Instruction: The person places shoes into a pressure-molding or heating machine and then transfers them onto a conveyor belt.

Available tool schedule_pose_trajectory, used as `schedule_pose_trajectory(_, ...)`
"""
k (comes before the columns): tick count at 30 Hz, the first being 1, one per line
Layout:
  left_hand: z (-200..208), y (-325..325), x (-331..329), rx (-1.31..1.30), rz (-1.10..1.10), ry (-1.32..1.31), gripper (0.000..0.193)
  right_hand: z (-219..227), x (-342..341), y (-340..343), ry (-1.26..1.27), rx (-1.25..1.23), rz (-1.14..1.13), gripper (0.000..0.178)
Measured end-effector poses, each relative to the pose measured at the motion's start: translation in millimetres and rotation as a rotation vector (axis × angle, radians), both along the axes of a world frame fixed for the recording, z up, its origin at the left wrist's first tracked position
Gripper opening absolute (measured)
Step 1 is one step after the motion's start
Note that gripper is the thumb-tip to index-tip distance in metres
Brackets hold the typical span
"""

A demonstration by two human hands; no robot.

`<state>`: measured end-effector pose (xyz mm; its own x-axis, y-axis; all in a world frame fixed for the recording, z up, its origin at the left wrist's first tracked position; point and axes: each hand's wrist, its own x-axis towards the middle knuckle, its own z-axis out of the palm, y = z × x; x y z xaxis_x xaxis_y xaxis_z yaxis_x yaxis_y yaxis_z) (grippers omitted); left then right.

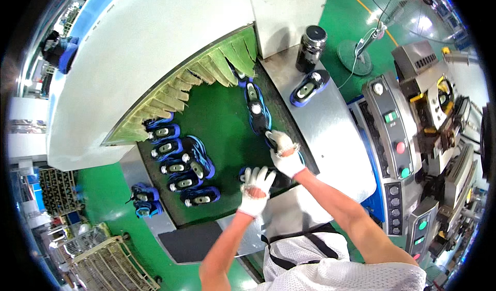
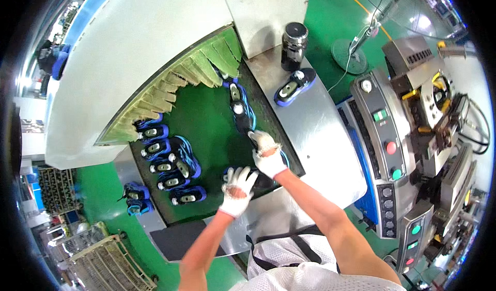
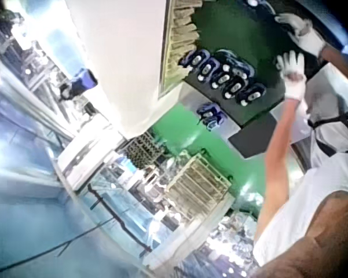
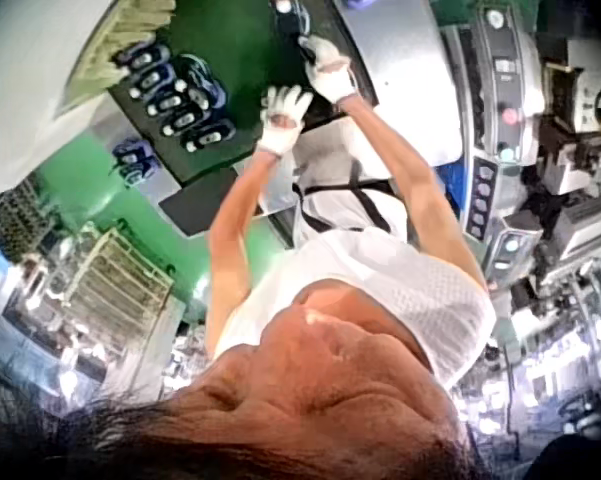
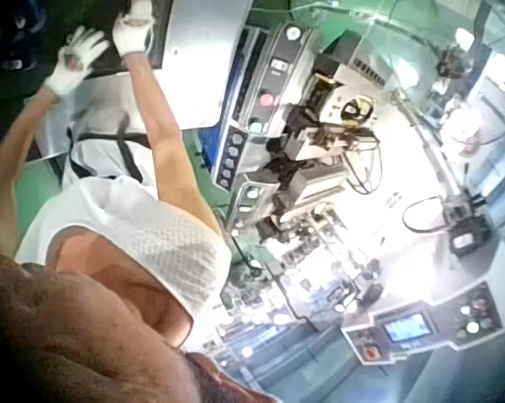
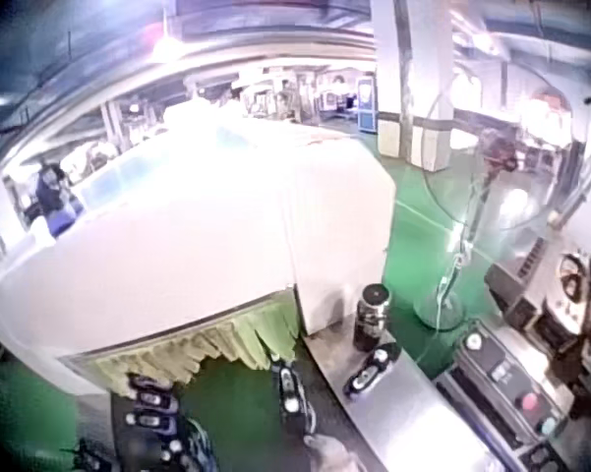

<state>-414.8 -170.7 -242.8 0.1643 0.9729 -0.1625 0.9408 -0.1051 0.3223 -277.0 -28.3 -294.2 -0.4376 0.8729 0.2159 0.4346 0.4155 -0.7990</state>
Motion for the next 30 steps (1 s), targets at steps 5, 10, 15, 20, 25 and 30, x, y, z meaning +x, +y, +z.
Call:
schedule_pose_trajectory(5,-3,36,-2,-0.189,-0.120,0.196,0.046,36,34,18,-0.105,-0.268,0.190,0.069)
schedule_pose_trajectory(10,54,15,-13,-0.222,0.270,-0.257,0.054,132,136,-79,0.072,-0.397,-0.137,0.083)
schedule_pose_trajectory(15,163,-36,57,-0.219,0.614,-1.036,0.048,164,222,-176,0.152,-0.644,-0.224,0.063)
schedule_pose_trajectory(20,227,-5,161,-0.287,0.227,-1.708,0.090,184,215,-208,1.572,-1.522,0.220,0.055)
schedule_pose_trajectory(25,271,34,292,-0.471,-0.175,-1.685,0.116,243,322,-217,1.543,-1.236,-0.103,0.091)
schedule_pose_trajectory(30,288,164,442,-0.755,-0.512,-1.512,0.082,277,445,-192,1.566,-0.853,-0.186,0.097)
